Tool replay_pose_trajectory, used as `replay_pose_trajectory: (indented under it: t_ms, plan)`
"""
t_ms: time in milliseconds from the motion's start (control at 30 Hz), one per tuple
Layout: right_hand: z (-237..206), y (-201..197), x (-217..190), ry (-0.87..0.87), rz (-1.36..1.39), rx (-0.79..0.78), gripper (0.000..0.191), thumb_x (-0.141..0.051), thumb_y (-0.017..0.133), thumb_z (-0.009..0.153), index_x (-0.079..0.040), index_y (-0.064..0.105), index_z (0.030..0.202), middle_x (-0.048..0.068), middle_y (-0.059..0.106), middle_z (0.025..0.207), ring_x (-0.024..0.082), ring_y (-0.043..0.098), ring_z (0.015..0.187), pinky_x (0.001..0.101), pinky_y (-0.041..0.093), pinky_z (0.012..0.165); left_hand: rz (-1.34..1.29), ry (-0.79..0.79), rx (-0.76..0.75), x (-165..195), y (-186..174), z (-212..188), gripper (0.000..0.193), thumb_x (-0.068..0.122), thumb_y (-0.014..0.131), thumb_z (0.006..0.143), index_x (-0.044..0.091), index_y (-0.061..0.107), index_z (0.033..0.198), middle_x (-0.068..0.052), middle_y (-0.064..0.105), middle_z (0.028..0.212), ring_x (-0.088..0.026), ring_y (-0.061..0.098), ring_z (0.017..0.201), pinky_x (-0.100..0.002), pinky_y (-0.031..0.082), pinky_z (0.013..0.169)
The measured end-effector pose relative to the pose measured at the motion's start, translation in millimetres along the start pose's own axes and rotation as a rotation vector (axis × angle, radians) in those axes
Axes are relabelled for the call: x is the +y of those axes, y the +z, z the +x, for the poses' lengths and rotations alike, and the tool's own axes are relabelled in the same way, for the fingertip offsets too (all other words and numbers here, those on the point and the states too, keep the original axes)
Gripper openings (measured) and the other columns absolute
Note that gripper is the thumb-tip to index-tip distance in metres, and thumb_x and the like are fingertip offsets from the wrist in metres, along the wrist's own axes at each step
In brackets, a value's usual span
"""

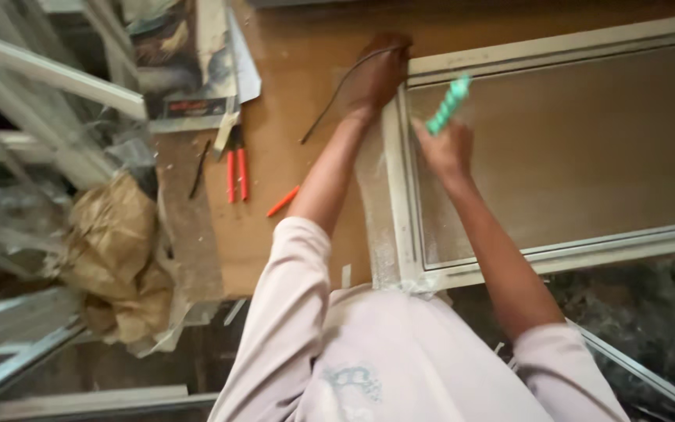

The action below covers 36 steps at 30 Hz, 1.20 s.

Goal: The person presses a black rubber spline cord into the groove around a window screen frame to secure the mesh, working around the frame by hand. They then use a green rotary cutter to trim excess mesh along the frame edge and press the mesh edge into the frame with a small block.

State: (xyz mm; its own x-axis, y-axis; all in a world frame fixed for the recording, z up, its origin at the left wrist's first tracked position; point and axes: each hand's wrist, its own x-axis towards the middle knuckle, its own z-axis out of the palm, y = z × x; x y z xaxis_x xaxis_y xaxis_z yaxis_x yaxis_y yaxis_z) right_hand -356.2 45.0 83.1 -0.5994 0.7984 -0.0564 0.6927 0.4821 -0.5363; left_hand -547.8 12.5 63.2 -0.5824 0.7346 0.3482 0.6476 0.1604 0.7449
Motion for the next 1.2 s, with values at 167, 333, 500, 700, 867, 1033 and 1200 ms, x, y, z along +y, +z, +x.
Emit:
replay_pose_trajectory:
  t_ms: [167,333,500,700,867,1033,1200]
  plan:
    - [-174,-30,55,0.22,-0.033,-0.287,0.038,-0.037,0.073,0.088,-0.003,0.069,0.071,0.017,0.07,0.064,0.037,0.072,0.063,0.0497,0.055,0.061,0.163,-0.146,-0.167,-1,4,-11,0.015,0.014,0.059,0.097,0.013,0.072,0.105,-0.012,0.073,0.109,-0.033,0.067,0.112,-0.045,0.054,0.097]
    - [-278,-64,73,0.355,0.057,-0.348,0.035,-0.035,0.077,0.079,0.0,0.076,0.086,0.02,0.072,0.069,0.032,0.075,0.068,0.0435,0.055,0.065,0.218,0.11,0.134,14,-13,-65,0.043,0.018,0.07,0.088,-0.005,0.064,0.124,-0.021,0.059,0.133,-0.042,0.049,0.134,-0.052,0.039,0.115]
    - [-278,-95,48,0.439,0.074,-0.454,0.035,-0.032,0.082,0.079,0.0,0.078,0.092,0.019,0.072,0.068,0.026,0.076,0.065,0.0415,0.056,0.066,0.113,0.148,0.23,24,-85,-187,0.038,-0.006,0.067,0.095,0.011,0.063,0.129,-0.008,0.061,0.143,-0.031,0.05,0.147,-0.048,0.042,0.128]
    - [-256,-89,0,0.231,0.419,-0.697,0.022,-0.021,0.076,0.089,-0.002,0.078,0.099,0.009,0.07,0.073,0.017,0.065,0.067,0.037,0.054,0.064,0.72,-0.363,0.507,-60,-165,-207,0.037,0.024,0.071,0.095,-0.001,0.063,0.122,-0.017,0.061,0.119,-0.039,0.054,0.115,-0.051,0.044,0.101]
    - [-228,-17,-49,0.202,0.788,-1.114,0.056,-0.02,0.069,0.095,-0.011,0.049,0.147,0.012,0.07,0.097,0.017,0.068,0.085,0.0344,0.056,0.082,0.843,-0.451,0.314,-93,-190,-201,0.033,0.03,0.076,0.091,0.004,0.071,0.11,-0.016,0.063,0.118,-0.038,0.051,0.116,-0.053,0.043,0.095]
    - [-211,2,-70,-0.03,0.61,-0.936,0.057,-0.018,0.069,0.092,-0.005,0.052,0.144,0.016,0.074,0.116,0.024,0.073,0.105,0.0343,0.056,0.093,0.819,-0.275,0.302,-66,-199,-193,0.013,0.021,0.076,0.092,0.009,0.072,0.096,-0.013,0.066,0.102,-0.035,0.058,0.103,-0.05,0.045,0.086]
    - [-189,-42,-74,-0.575,0.386,-0.244,0.044,-0.019,0.072,0.098,-0.001,0.059,0.136,0.023,0.067,0.133,0.034,0.06,0.13,0.0435,0.05,0.109,0.485,-0.031,0.197,15,-175,-189,0.004,0.01,0.072,0.094,0.01,0.069,0.096,-0.013,0.064,0.082,-0.033,0.063,0.075,-0.046,0.05,0.067]
